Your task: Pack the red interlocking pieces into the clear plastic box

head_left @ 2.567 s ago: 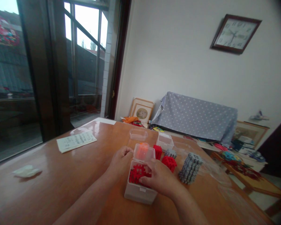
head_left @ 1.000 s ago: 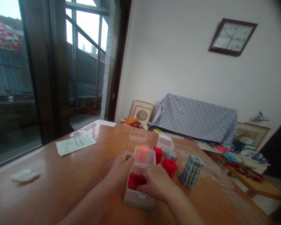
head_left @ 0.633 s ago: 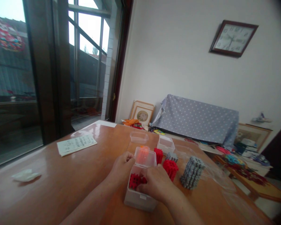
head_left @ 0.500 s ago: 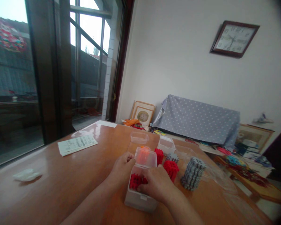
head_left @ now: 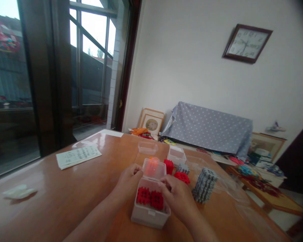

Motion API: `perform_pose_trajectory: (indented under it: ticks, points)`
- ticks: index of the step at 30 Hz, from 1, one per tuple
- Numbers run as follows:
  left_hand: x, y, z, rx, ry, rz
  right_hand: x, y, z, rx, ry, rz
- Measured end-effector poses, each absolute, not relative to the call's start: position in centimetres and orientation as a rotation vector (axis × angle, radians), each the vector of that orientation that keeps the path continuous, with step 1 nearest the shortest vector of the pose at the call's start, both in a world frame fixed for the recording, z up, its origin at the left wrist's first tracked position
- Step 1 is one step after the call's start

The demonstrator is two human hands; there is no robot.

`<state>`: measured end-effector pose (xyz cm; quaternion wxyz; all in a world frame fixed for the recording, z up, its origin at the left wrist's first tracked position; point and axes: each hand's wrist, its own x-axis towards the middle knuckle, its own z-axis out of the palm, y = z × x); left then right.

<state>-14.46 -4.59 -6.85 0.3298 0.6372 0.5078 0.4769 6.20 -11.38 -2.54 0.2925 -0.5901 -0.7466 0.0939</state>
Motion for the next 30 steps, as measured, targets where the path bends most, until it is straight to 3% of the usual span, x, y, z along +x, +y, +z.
perform_pose_trajectory:
  ticks: [8,14,30]
  points:
    - [-14.2,-5.1,-6.1,1.639,1.342,1.255,12.7,-11.5,-5.0,-1.701,-1.297,0.078]
    - [-14.2,-4.5,-6.7,1.624,1.283,1.245,14.6,-9.5,-7.7,-1.801,-1.406,-0.071]
    - [-14.1,-5.1,-5.5,1.628,1.322,1.185,14.2,-8.1,-9.5,-1.578,-1.395,0.078]
